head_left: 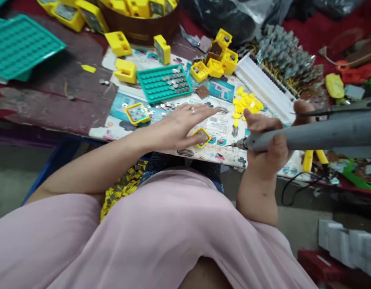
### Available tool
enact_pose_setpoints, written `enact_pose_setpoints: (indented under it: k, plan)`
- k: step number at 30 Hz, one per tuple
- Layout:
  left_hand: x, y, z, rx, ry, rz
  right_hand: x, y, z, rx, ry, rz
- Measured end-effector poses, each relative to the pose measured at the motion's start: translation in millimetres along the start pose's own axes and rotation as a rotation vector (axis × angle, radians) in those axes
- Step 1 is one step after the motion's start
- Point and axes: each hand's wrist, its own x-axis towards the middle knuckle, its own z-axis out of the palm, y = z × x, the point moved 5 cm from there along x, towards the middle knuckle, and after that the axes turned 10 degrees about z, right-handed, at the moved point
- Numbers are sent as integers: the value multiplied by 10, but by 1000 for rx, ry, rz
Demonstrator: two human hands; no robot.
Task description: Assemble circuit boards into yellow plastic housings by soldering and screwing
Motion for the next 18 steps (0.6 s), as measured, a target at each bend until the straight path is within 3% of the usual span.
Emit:
enact_pose_setpoints:
  k: [3, 6, 10, 13, 16, 18]
  plan:
    - [-58, -148, 232, -58, -42, 13, 75, 8, 68, 144, 53, -27]
    - [-78, -181, 368, -80, 40, -23, 125, 31, 161, 199, 81, 10]
    - [-37, -157, 436, -72, 210, -73, 104, 7, 289, -7, 62, 67]
    - [-4, -137, 460, -78, 243, -93, 67, -22, 434, -127, 59, 98]
    - [7, -117, 455, -75, 249, -89, 50, 2, 580, -100, 69, 124]
    - [8, -108, 447, -68, 248, -85, 48, 61, 698, -114, -26, 119]
